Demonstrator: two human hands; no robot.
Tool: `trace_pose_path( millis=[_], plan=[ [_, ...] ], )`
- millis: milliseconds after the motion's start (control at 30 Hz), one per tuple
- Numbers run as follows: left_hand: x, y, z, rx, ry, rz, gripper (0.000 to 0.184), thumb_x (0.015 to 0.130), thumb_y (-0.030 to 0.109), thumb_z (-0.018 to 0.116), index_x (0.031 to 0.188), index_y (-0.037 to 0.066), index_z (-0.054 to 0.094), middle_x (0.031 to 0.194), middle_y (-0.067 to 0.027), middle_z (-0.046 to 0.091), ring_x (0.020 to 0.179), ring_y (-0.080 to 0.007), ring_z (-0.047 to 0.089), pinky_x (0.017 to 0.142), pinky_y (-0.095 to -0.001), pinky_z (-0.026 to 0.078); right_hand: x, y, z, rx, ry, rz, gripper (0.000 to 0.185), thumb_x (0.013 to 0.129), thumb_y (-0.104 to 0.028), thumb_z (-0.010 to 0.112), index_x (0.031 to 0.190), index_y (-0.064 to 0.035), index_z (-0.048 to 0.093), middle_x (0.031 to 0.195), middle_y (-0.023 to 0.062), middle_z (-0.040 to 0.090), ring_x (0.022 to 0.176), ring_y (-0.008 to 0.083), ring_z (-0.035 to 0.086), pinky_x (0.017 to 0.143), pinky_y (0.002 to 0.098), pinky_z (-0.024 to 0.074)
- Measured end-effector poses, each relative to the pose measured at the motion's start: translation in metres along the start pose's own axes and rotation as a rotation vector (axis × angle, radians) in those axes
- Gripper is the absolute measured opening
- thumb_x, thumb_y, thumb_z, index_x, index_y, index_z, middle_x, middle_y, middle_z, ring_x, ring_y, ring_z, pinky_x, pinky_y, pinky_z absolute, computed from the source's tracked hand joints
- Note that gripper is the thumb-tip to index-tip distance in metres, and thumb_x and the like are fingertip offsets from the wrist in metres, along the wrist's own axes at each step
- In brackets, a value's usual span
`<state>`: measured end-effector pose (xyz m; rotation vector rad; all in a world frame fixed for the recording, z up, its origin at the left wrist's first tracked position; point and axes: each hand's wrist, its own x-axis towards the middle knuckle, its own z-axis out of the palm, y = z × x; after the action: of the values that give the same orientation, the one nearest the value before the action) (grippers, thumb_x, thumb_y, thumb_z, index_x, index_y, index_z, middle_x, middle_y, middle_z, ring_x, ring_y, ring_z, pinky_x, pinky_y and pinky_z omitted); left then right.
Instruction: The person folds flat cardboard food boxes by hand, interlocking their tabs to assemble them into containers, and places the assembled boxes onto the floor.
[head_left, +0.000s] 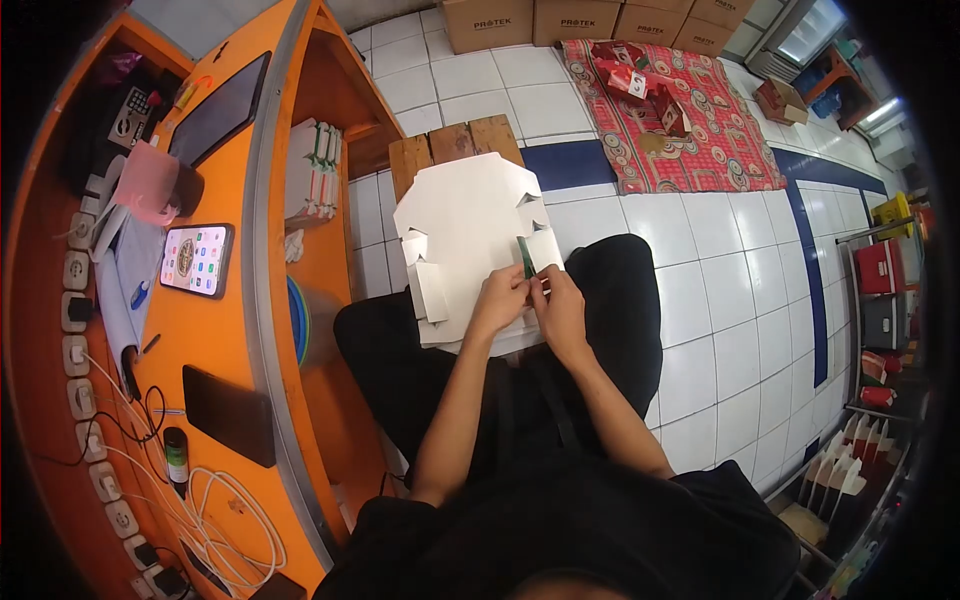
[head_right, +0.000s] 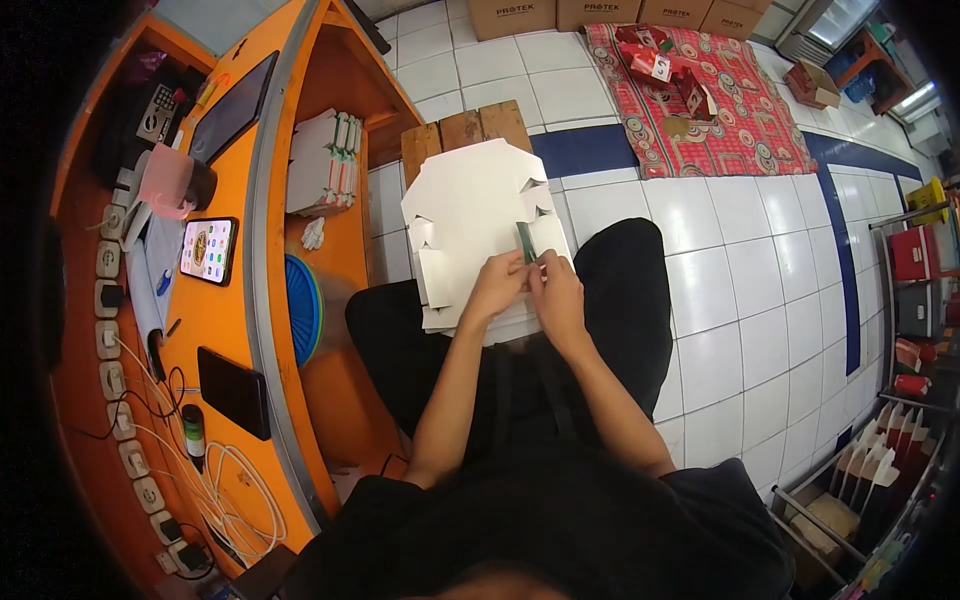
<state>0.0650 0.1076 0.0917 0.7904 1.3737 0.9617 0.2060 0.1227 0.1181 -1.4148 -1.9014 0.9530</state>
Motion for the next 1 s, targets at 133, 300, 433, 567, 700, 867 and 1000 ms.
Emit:
trace_pose_path(
  millis=[133, 300, 433, 567, 700, 867, 1000],
  plan=[
    [-0.017, 0.007, -0.028, 0.130, 0.075, 0.114, 0.038, 0.102, 0.006, 0.057, 0.139, -0.003, 0.061, 0.107, -0.0145, 0.076, 0.094, -0.0183, 0.071, 0.083, -0.0330, 0.059, 0.014, -0.001, -0.002, -0.031, -0.046, 0.096, 0.022, 0.098, -0.014, 0.064, 0.115, 0.0007, 0.065, 0.099, 0.0253, 0.071, 0.089, 0.0437, 0.070, 0.079, 0.0519, 0.0550],
    [-0.063, 0.039, -0.095, 0.391, 0.844, 0.278, 0.033, 0.105, 0.026, 0.060, 0.122, -0.001, 0.069, 0.103, -0.0182, 0.074, 0.090, -0.0242, 0.071, 0.083, -0.0367, 0.056, 0.018, 0.011, -0.010, -0.040, 0.066, 0.015, 0.023, 0.098, -0.008, 0.062, 0.116, 0.0036, 0.066, 0.092, 0.0268, 0.070, 0.085, 0.0423, 0.071, 0.077, 0.0505, 0.0541],
    [-0.069, 0.030, -0.127, 0.024, 0.467, -0.075, 0.044, 0.106, 0.038, 0.060, 0.128, 0.000, 0.067, 0.108, -0.0110, 0.072, 0.097, -0.0196, 0.070, 0.085, -0.0337, 0.056, 0.014, 0.000, -0.025, 0.087, 0.067, 0.057, 0.020, 0.098, -0.006, 0.061, 0.114, 0.0035, 0.068, 0.087, 0.0226, 0.069, 0.076, 0.0365, 0.068, 0.072, 0.0430, 0.0530],
    [-0.073, 0.050, -0.099, -0.319, 0.176, -0.018, 0.056, 0.103, 0.048, 0.061, 0.136, 0.003, 0.060, 0.120, -0.0074, 0.068, 0.108, -0.0185, 0.068, 0.093, -0.0345, 0.057, 0.011, 0.002, -0.024, 0.088, 0.075, 0.014, 0.020, 0.099, -0.006, 0.061, 0.116, 0.0029, 0.067, 0.086, 0.0214, 0.068, 0.075, 0.0357, 0.067, 0.071, 0.0425, 0.0528],
    [-0.066, 0.055, -0.101, -0.235, 0.162, 0.002, 0.057, 0.097, 0.046, 0.070, 0.132, 0.000, 0.061, 0.114, -0.0077, 0.068, 0.101, -0.0191, 0.069, 0.088, -0.0337, 0.059, 0.008, -0.010, -0.033, 0.002, 0.097, -0.061, 0.022, 0.100, -0.006, 0.060, 0.119, 0.0022, 0.066, 0.088, 0.0212, 0.067, 0.077, 0.0343, 0.067, 0.073, 0.0423, 0.0529],
    [-0.064, 0.064, -0.093, -0.052, 0.238, -0.040, 0.053, 0.088, 0.036, 0.081, 0.119, -0.004, 0.068, 0.103, -0.0095, 0.071, 0.087, -0.0162, 0.069, 0.078, -0.0318, 0.058, 0.007, -0.021, -0.033, 0.012, 0.082, -0.028, 0.024, 0.100, -0.008, 0.063, 0.122, 0.0010, 0.066, 0.105, 0.0203, 0.068, 0.088, 0.0361, 0.067, 0.081, 0.0437, 0.0532],
    [-0.046, 0.035, -0.091, -0.128, 0.336, 0.031, 0.049, 0.089, 0.036, 0.080, 0.115, -0.004, 0.069, 0.102, -0.0070, 0.070, 0.084, -0.0136, 0.067, 0.069, -0.0295, 0.057, -0.003, -0.054, -0.043, -0.176, 0.253, -0.351, 0.031, 0.093, -0.010, 0.071, 0.124, -0.0066, 0.068, 0.131, 0.0158, 0.060, 0.108, 0.0348, 0.062, 0.098, 0.0465, 0.0457]
  ],
)
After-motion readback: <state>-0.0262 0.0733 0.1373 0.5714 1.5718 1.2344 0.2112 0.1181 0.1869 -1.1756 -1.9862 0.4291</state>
